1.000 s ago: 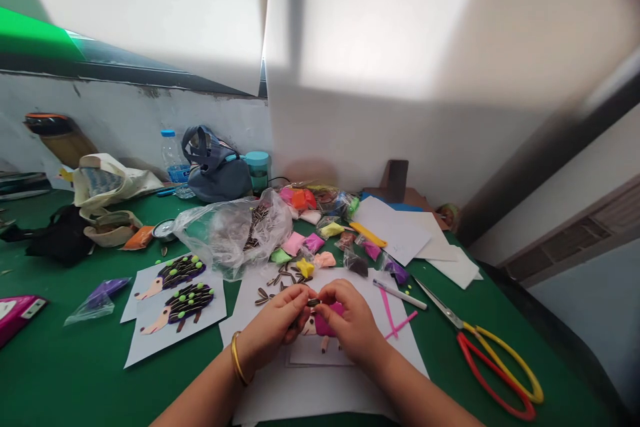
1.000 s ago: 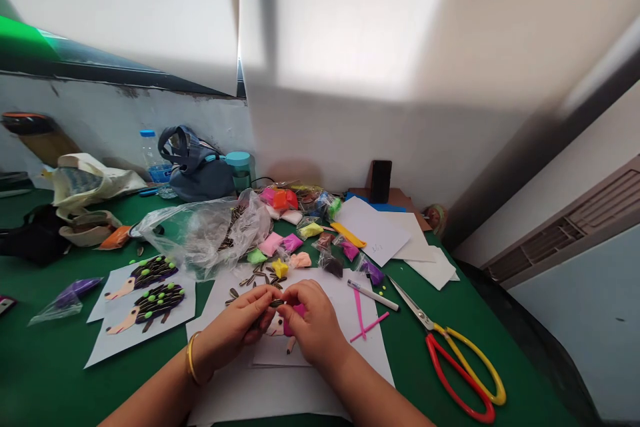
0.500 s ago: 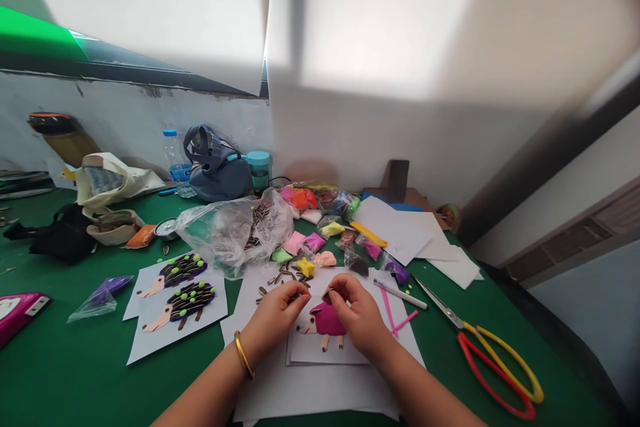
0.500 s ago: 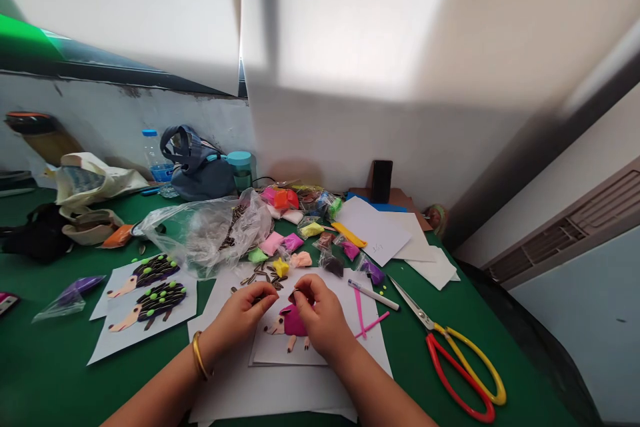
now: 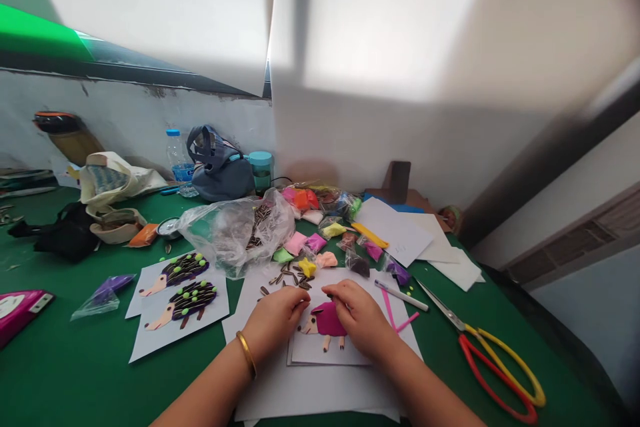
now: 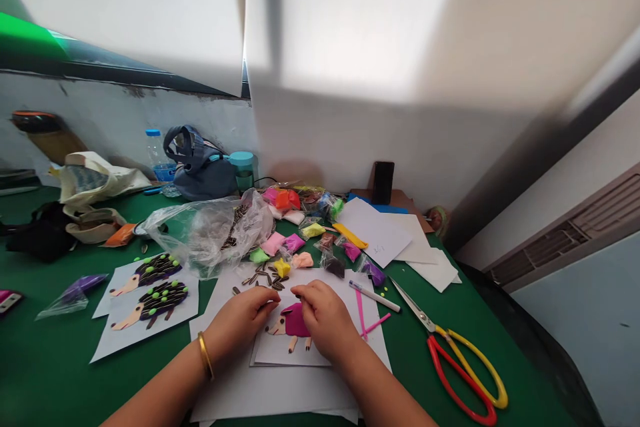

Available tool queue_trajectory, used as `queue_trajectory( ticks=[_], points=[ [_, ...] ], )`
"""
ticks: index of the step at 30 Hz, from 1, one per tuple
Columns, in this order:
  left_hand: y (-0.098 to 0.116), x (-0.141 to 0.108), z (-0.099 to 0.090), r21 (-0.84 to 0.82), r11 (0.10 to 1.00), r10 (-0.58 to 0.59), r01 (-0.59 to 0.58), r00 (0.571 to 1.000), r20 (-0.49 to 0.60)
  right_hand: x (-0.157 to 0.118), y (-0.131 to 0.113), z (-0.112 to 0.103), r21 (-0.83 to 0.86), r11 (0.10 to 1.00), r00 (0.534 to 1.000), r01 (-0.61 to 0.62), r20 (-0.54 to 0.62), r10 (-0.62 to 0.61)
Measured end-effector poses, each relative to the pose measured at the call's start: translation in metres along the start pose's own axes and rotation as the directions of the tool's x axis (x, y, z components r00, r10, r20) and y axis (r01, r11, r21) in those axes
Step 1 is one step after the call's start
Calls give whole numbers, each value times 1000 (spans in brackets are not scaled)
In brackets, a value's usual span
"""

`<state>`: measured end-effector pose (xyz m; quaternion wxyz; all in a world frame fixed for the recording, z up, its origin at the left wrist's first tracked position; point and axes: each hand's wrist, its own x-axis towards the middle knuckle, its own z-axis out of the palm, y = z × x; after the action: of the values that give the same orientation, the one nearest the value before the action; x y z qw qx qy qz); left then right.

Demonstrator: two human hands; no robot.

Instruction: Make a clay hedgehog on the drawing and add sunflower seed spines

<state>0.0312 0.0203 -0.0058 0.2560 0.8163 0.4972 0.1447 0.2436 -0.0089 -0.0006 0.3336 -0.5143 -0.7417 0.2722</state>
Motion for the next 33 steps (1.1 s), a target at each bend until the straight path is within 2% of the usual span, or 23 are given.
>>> queue_trajectory(
  ticks=[4,7,17,33],
  points=[
    [1,0,-1,38,999,9,-9,1000,13,2,-1,0,-98,988,993,-119,15,121],
    [2,0,-1,67,998,15,-17,1000,28,6,-1,0,-185,980,996,-76,35,84],
    [1,-1,1,65,998,22,-25,999,37,15,3,10,-313,950,996,12,86,16],
    [2,-2,2,170,982,66,-79,995,79,13,5,14,-325,946,996,12,86,17]
  ],
)
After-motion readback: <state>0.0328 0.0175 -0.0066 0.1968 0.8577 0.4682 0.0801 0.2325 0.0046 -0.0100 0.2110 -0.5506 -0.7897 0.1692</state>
